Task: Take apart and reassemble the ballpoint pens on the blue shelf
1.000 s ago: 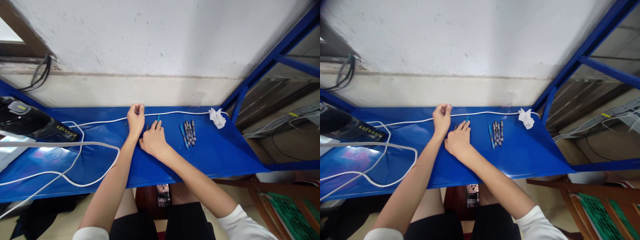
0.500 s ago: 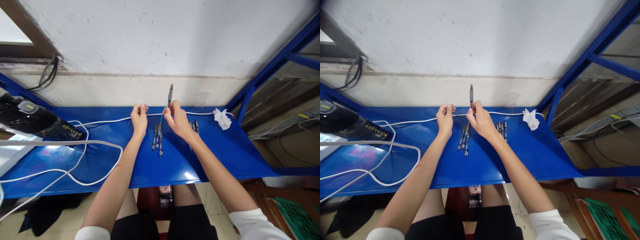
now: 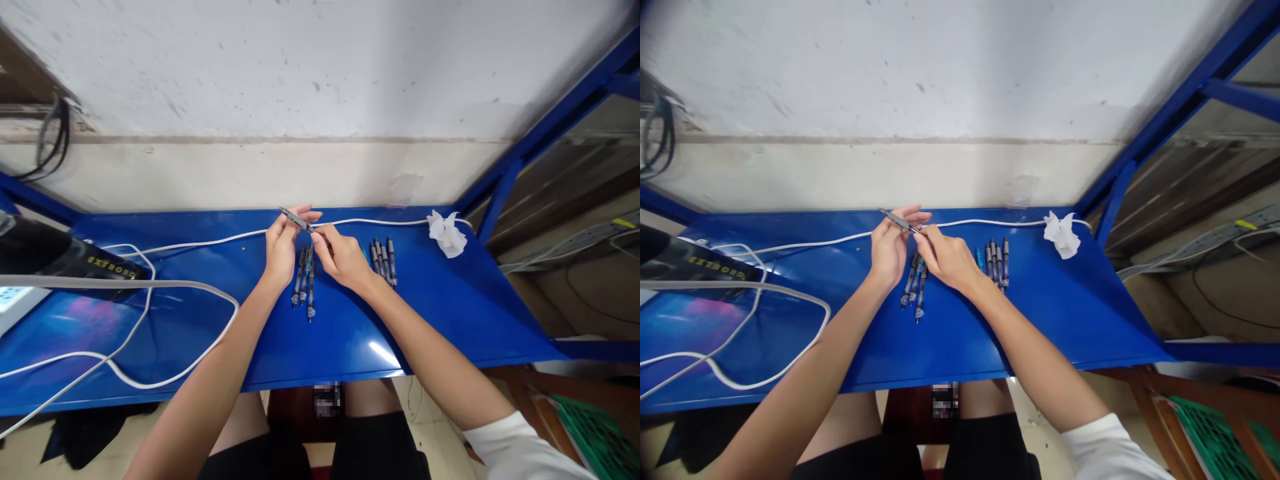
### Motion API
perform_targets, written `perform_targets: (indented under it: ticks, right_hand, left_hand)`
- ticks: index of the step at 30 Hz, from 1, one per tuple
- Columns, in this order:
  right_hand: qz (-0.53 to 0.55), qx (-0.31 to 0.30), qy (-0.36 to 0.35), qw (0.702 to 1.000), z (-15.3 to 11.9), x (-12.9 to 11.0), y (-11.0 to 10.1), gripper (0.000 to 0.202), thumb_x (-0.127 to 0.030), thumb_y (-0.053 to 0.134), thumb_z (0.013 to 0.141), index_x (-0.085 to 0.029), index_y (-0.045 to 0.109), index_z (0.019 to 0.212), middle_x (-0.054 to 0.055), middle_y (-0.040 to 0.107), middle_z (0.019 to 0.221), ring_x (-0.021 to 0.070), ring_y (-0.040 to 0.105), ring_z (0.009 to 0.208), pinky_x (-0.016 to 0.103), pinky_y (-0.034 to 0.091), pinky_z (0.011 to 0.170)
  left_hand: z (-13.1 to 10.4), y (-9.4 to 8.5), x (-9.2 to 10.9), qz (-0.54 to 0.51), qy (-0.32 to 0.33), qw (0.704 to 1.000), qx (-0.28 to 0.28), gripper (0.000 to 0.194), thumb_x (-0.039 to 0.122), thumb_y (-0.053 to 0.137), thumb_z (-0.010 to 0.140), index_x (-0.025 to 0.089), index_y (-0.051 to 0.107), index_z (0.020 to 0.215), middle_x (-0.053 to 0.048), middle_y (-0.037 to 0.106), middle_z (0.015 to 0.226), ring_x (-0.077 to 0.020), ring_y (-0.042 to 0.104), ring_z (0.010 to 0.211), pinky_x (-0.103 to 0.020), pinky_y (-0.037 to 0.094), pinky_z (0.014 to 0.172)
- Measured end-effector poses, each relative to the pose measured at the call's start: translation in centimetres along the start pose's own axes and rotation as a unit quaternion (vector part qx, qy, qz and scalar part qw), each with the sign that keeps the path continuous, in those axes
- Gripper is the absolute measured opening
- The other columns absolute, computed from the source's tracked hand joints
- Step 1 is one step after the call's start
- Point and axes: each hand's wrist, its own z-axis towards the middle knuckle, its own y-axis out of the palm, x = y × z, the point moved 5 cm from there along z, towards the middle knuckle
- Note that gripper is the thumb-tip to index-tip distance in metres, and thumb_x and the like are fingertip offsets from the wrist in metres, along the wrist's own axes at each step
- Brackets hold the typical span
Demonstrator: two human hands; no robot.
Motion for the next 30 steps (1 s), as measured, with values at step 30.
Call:
perform_targets:
  ticks: [30]
  right_hand:
    - [0.039, 0.036, 0.022, 0.998, 0.3, 1.1, -0.1, 0.046, -0.052, 0.032, 0.121, -0.022, 0.058, 0.099, -0.001, 0.061, 0.075, 0.0103, 0.048, 0.055, 0.026, 0.033, 0.060]
  left_hand:
    - [-0.2, 0.5, 0.2, -0.233, -0.111, 0.966, 0.012, 0.021, 0.033, 0.086, 0.096, 0.023, 0.083, 0.114, -0.007, 0.085, 0.119, -0.0253, 0.080, 0.119, -0.037, 0.063, 0.107]
